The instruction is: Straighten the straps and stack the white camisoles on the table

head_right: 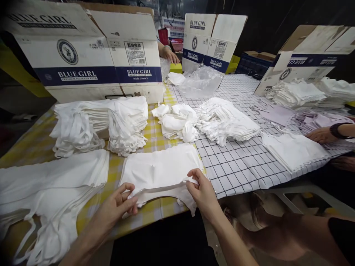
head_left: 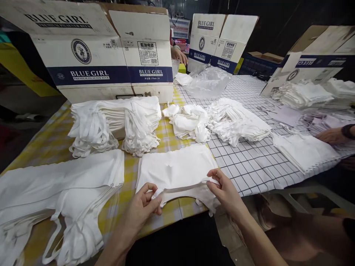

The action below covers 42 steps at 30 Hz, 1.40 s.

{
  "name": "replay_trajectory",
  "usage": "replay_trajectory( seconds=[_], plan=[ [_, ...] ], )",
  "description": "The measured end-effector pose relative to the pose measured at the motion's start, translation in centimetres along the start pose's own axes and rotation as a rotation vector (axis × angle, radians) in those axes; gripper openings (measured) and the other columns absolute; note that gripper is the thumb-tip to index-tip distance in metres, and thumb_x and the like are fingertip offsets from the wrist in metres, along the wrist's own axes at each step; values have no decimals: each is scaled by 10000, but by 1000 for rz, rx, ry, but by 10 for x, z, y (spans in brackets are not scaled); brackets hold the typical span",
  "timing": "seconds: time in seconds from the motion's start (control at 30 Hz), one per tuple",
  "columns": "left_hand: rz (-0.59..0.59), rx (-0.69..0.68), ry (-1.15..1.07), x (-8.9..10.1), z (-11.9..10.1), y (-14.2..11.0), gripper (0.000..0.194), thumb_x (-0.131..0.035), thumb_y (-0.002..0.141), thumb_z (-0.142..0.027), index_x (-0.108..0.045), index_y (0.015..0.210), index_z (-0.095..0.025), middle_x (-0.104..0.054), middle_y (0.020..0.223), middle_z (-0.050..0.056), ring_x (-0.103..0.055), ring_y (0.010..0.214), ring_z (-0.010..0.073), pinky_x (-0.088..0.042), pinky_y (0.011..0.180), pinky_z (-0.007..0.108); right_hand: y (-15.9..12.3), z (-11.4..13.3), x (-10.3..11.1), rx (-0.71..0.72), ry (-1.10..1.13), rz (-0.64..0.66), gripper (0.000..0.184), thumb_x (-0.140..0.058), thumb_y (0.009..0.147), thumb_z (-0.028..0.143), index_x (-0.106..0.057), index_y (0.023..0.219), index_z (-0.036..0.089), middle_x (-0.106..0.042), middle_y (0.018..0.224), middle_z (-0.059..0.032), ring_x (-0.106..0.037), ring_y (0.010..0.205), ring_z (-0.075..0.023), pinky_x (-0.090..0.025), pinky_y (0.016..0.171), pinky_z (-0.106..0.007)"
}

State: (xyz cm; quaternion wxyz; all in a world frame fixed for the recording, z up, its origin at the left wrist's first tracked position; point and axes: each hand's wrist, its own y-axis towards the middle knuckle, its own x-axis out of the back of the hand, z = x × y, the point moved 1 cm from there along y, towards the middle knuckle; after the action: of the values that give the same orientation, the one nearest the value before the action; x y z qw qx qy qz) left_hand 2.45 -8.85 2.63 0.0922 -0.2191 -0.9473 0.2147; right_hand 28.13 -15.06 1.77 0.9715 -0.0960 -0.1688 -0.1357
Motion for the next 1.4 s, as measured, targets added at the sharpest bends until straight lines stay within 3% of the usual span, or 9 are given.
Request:
replay_trajectory(
  seconds=[0.1,0.2,0.33,0.5,0.67,0.8,1.17,1.27,1.4],
  plan=[
    [-111,-25,256,3,-12,-3,338,-533,758,-473,-500,985,-224,-613,696,-23,-407,394,74,-350,471,229,8,1,2,32,-116,41,167,-553,784,318,-577,918,222,-353,624,57,-313,486,-75,-270,473,-201],
    [-283,-110,631,6,-29,-3,328,-468,798,-436,-564,1055,-257,-660,851,22,-559,566,147,-409,575,269,19,-2,0,50,-242,155,204,-581,771,380,-660,891,236,-396,586,42,-352,499,-94,-278,488,-217],
    [-223,-198,935,12,-43,13,297,-446,808,-357,-662,982,-254,-684,1006,39,-614,857,236,-405,719,307,35,-7,0,22,-238,222,269,-547,792,438,-690,827,213,-464,545,22,-395,511,-116,-298,501,-236],
    [-44,-190,804,20,-30,50,276,-470,786,-371,-702,797,-223,-695,791,22,-605,747,201,-383,660,267,47,-9,-1,67,-152,221,245,-535,792,400,-666,791,193,-614,778,-21,-523,685,-146,-380,618,-244],
    [-48,-137,706,22,-15,74,254,-481,756,-365,-663,705,-196,-636,647,8,-551,631,178,-327,572,249,53,-17,-9,-19,-132,174,250,-494,786,380,-635,750,176,-501,563,23,-411,516,-110,-293,487,-220],
    [-59,-120,680,24,-13,81,259,-485,751,-383,-654,701,-193,-622,626,6,-542,623,176,-318,566,246,59,-18,-13,-36,-167,93,252,-512,753,384,-645,715,174,-541,563,7,-442,537,-122,-326,504,-224],
    [-57,-42,567,25,-8,83,275,-491,771,-435,-624,742,-196,-444,466,-58,-357,426,101,-248,462,215,64,-29,-11,-83,-114,110,270,-521,762,403,-656,748,170,-551,594,6,-446,534,-114,-345,518,-228],
    [-76,-26,452,24,-7,71,301,-512,769,-449,-616,893,-196,-416,451,-74,-346,418,98,-256,463,214,62,-28,-11,-96,-82,107,271,-533,756,405,-652,755,161,-531,578,10,-428,521,-107,-338,508,-225],
    [-35,26,227,22,-4,36,416,-488,816,-458,-495,1157,-221,-397,436,-92,-361,427,98,-296,494,213,53,-22,-4,-104,-60,169,265,-551,763,407,-642,783,159,-489,588,16,-397,523,-96,-289,467,-206]
  ],
)
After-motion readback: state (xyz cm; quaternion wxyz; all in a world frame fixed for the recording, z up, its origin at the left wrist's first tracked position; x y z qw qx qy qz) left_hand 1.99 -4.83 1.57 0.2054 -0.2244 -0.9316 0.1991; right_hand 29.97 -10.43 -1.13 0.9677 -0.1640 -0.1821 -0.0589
